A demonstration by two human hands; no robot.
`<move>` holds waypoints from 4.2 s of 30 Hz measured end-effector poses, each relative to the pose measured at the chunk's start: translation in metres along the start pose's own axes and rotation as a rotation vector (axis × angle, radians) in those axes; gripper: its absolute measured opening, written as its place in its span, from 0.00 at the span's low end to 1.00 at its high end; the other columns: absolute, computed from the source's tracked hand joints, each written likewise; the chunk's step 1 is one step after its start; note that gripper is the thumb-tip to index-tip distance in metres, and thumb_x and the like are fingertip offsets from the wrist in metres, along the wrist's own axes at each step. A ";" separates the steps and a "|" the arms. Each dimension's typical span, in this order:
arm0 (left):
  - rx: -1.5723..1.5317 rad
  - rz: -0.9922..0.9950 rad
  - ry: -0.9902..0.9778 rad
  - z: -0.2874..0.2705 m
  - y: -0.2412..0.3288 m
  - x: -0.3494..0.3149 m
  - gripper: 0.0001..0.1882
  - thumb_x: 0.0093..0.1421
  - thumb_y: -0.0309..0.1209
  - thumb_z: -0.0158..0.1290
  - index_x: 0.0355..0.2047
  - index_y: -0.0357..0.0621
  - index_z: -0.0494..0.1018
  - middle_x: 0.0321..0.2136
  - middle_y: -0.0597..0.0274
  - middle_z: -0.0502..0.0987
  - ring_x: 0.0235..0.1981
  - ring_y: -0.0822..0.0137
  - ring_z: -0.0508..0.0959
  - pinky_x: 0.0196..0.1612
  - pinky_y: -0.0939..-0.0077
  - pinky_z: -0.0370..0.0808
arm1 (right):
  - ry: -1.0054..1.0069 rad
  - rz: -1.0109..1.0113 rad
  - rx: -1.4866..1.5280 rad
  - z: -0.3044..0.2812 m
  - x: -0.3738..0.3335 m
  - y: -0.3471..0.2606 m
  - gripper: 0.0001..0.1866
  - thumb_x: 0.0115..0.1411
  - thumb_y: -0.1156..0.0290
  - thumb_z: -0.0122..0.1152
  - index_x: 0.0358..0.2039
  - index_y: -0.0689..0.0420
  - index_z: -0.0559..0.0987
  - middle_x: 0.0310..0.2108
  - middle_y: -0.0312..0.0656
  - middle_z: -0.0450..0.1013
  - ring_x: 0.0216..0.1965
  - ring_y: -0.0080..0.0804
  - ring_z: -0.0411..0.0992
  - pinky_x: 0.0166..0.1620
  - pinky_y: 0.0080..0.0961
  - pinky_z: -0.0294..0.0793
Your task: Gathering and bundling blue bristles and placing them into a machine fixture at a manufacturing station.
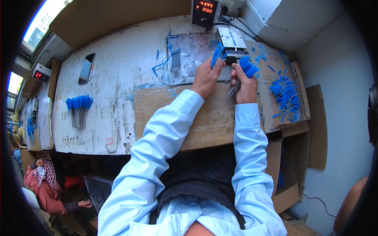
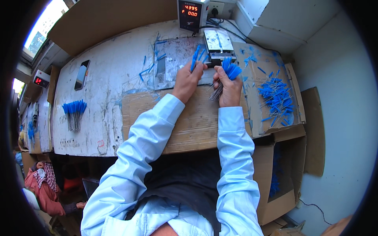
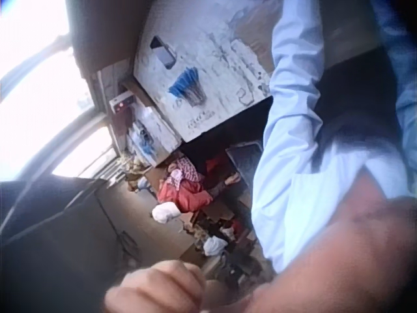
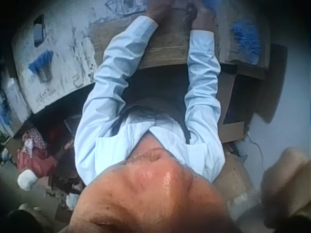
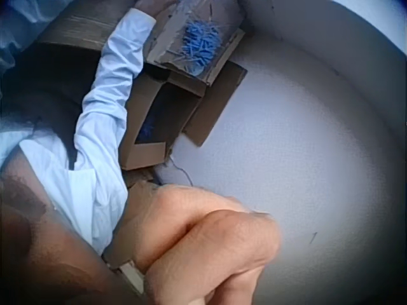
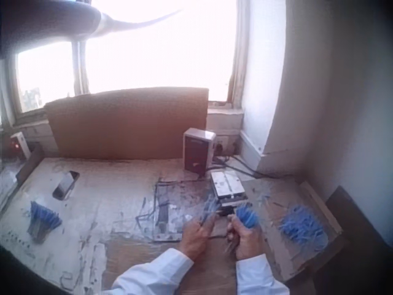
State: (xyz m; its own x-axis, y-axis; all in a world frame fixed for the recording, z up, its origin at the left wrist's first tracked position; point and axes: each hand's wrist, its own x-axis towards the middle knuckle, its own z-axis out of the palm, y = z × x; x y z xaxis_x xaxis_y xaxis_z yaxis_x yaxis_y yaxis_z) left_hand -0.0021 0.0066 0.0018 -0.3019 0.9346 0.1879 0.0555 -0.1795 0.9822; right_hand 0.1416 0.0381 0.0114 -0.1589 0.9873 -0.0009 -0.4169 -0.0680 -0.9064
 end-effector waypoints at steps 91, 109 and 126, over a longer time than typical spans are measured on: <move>-0.060 0.051 0.301 0.000 -0.006 -0.002 0.20 0.72 0.44 0.46 0.47 0.41 0.78 0.26 0.66 0.81 0.29 0.77 0.73 0.35 0.77 0.71 | 0.425 -0.245 -0.976 -0.008 0.012 0.018 0.13 0.54 0.70 0.68 0.19 0.66 0.78 0.21 0.49 0.78 0.21 0.34 0.75 0.31 0.34 0.73; 0.471 0.403 0.483 0.005 -0.026 0.004 0.11 0.67 0.32 0.51 0.47 0.43 0.75 0.45 0.55 0.77 0.49 0.50 0.73 0.53 0.57 0.68 | 0.403 -0.179 -0.665 -0.001 0.011 0.016 0.12 0.57 0.72 0.67 0.21 0.65 0.79 0.19 0.43 0.77 0.15 0.23 0.73 0.19 0.21 0.71; 0.164 0.275 0.473 0.002 -0.012 0.000 0.17 0.73 0.40 0.43 0.43 0.44 0.77 0.28 0.65 0.80 0.29 0.71 0.78 0.31 0.74 0.72 | 0.165 -0.234 -1.366 0.006 -0.010 0.006 0.15 0.54 0.58 0.72 0.30 0.58 0.83 0.27 0.50 0.80 0.29 0.46 0.80 0.36 0.39 0.78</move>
State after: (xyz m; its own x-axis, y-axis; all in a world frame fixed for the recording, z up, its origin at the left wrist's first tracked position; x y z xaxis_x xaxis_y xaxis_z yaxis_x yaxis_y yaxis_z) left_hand -0.0008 0.0098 -0.0103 -0.6465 0.6142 0.4525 0.3277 -0.3120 0.8918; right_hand 0.1353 0.0269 0.0087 -0.0616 0.9679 0.2437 0.7890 0.1968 -0.5820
